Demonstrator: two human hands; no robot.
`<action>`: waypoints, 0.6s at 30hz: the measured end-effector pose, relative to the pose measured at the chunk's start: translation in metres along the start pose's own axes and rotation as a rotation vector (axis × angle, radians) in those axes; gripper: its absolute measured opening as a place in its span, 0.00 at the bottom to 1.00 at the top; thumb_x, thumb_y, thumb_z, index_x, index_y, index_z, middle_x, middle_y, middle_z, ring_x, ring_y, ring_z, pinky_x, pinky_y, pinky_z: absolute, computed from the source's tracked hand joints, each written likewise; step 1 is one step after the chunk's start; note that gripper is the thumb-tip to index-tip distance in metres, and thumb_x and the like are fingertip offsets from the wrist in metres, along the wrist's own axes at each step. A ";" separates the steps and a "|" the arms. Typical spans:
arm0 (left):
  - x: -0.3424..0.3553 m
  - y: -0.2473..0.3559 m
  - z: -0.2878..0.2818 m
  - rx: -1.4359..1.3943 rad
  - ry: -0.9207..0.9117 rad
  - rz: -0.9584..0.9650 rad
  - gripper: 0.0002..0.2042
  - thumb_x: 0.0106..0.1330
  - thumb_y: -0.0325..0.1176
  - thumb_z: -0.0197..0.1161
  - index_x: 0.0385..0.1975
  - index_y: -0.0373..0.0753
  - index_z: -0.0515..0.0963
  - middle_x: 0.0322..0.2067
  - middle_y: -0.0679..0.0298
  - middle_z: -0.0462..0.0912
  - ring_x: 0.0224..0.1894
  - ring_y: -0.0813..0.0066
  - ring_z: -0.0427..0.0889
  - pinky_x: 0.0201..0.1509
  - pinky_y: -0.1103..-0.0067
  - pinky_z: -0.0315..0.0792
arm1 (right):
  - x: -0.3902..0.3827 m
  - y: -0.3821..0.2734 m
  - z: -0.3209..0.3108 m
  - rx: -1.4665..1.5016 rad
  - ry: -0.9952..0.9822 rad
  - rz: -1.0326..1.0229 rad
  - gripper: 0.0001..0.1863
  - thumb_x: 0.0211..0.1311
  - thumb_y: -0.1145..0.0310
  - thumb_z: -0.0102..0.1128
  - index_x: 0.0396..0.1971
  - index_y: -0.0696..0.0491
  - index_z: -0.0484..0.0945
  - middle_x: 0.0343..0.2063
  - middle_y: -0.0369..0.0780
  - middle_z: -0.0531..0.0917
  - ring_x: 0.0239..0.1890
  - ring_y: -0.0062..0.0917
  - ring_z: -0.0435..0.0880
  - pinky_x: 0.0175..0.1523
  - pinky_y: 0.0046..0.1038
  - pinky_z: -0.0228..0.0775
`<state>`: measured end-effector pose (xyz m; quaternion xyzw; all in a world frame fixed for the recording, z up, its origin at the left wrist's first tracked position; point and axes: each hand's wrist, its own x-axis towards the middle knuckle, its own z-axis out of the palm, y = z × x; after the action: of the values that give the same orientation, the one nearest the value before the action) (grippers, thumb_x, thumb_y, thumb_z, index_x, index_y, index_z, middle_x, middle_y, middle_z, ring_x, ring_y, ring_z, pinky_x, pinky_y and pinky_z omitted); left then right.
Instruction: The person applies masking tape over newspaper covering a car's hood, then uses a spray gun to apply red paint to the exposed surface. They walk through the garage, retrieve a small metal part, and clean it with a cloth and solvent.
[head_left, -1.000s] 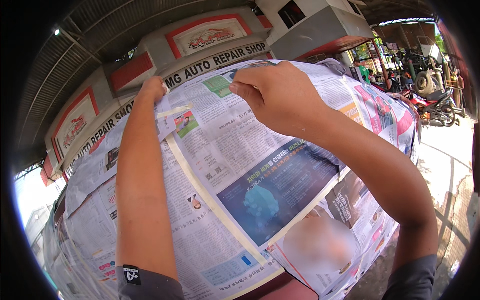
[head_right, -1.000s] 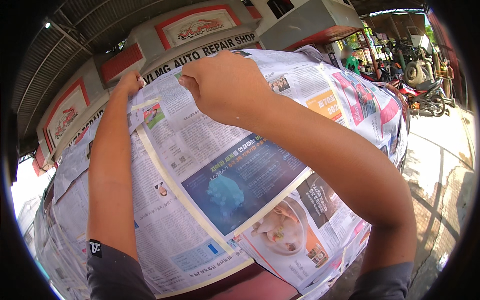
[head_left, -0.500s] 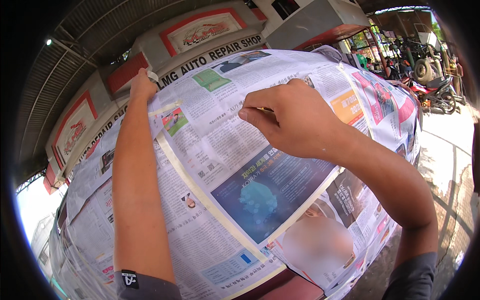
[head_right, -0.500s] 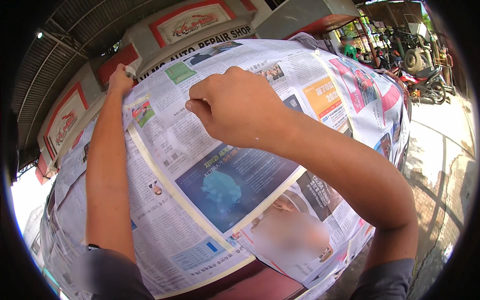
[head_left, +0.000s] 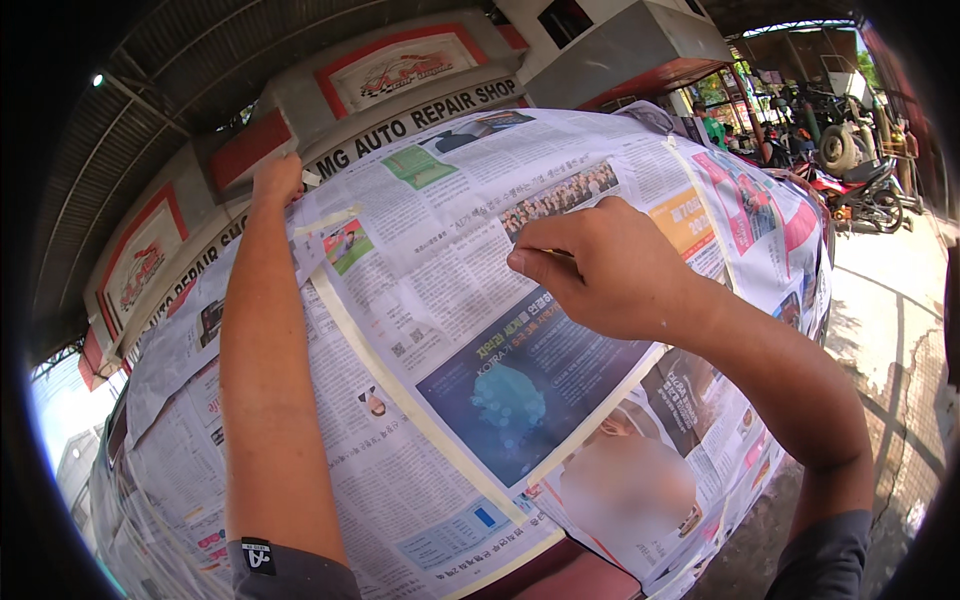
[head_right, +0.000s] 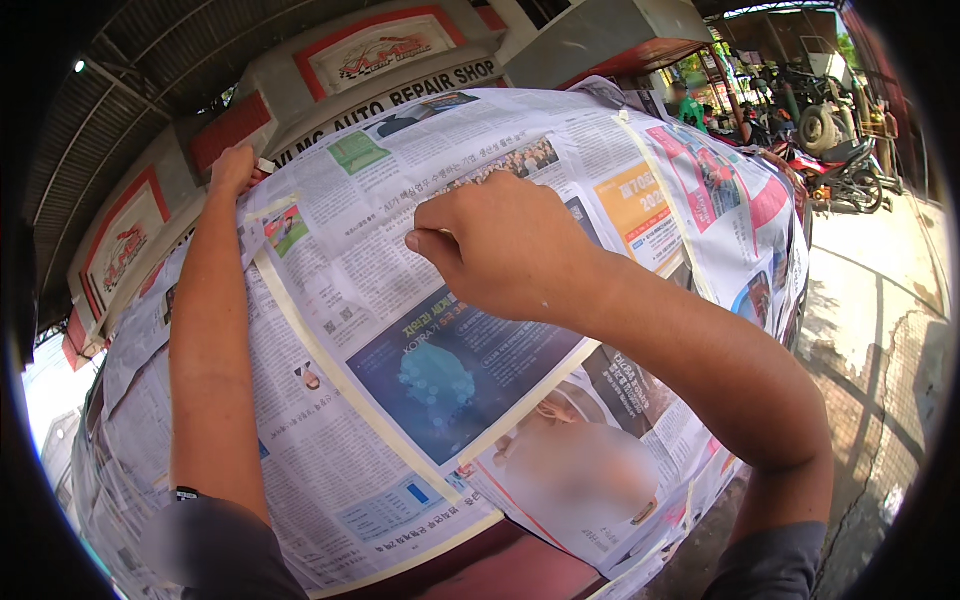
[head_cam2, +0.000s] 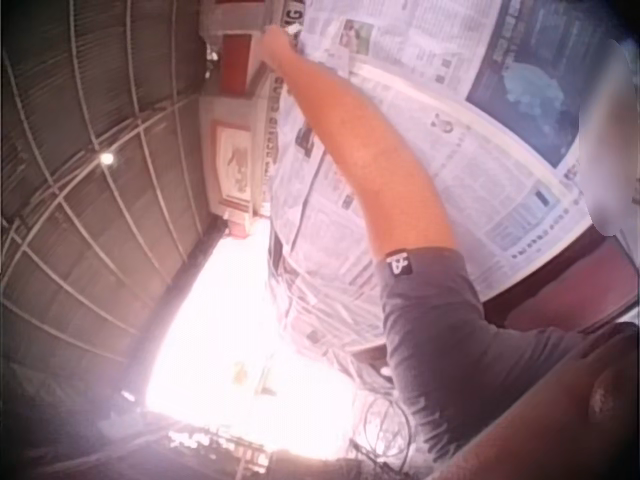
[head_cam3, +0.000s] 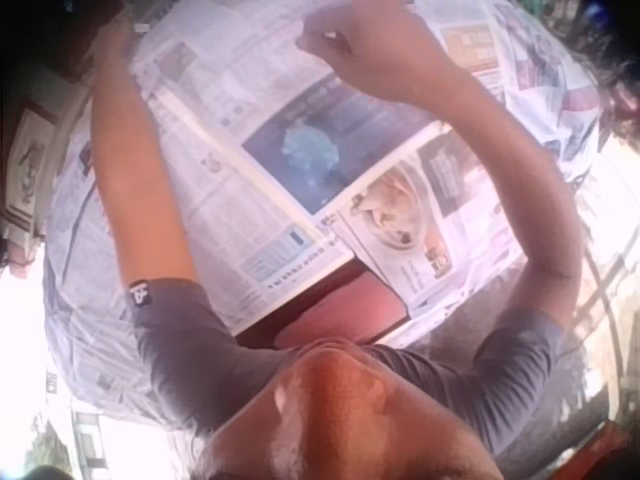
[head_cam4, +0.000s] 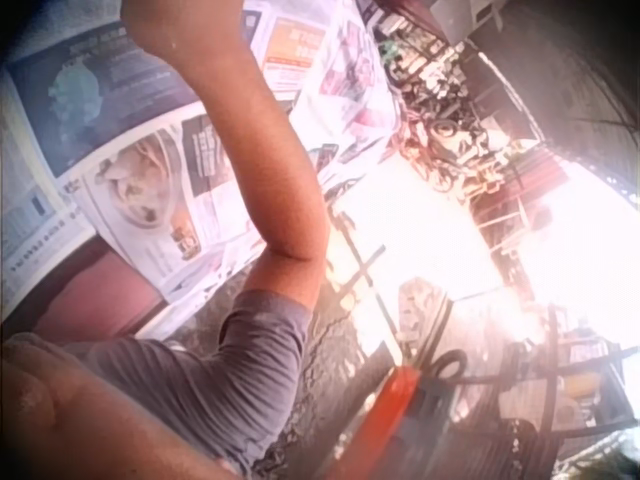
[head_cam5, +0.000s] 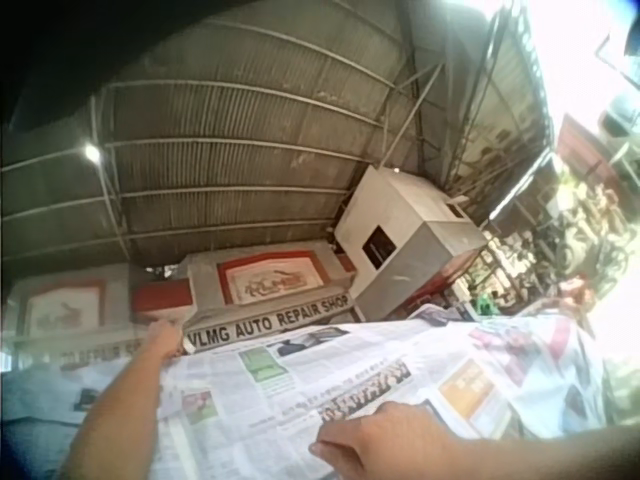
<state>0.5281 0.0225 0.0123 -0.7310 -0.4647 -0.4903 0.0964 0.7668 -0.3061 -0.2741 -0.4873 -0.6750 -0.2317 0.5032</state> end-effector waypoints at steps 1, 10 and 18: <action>-0.007 0.003 0.000 -0.019 0.020 -0.005 0.23 0.71 0.48 0.53 0.40 0.32 0.84 0.30 0.57 0.88 0.29 0.70 0.87 0.35 0.71 0.79 | -0.001 0.000 0.000 0.001 -0.004 0.004 0.11 0.68 0.62 0.60 0.30 0.51 0.85 0.21 0.45 0.83 0.29 0.47 0.84 0.38 0.46 0.76; 0.012 -0.026 0.012 0.525 0.114 0.463 0.09 0.56 0.38 0.73 0.33 0.43 0.91 0.35 0.53 0.89 0.38 0.57 0.89 0.50 0.68 0.80 | -0.009 0.000 0.006 0.007 -0.030 -0.004 0.11 0.68 0.62 0.61 0.30 0.51 0.85 0.21 0.45 0.84 0.28 0.46 0.85 0.36 0.45 0.77; 0.042 -0.034 0.011 0.599 0.044 0.247 0.13 0.57 0.41 0.74 0.40 0.44 0.89 0.44 0.53 0.87 0.49 0.54 0.86 0.57 0.66 0.78 | -0.012 -0.014 0.003 0.010 -0.090 -0.036 0.10 0.66 0.61 0.62 0.29 0.50 0.85 0.20 0.44 0.84 0.28 0.44 0.86 0.36 0.44 0.77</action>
<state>0.5125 0.0725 0.0298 -0.7102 -0.4939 -0.3320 0.3762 0.7528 -0.3145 -0.2835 -0.4823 -0.7068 -0.2153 0.4706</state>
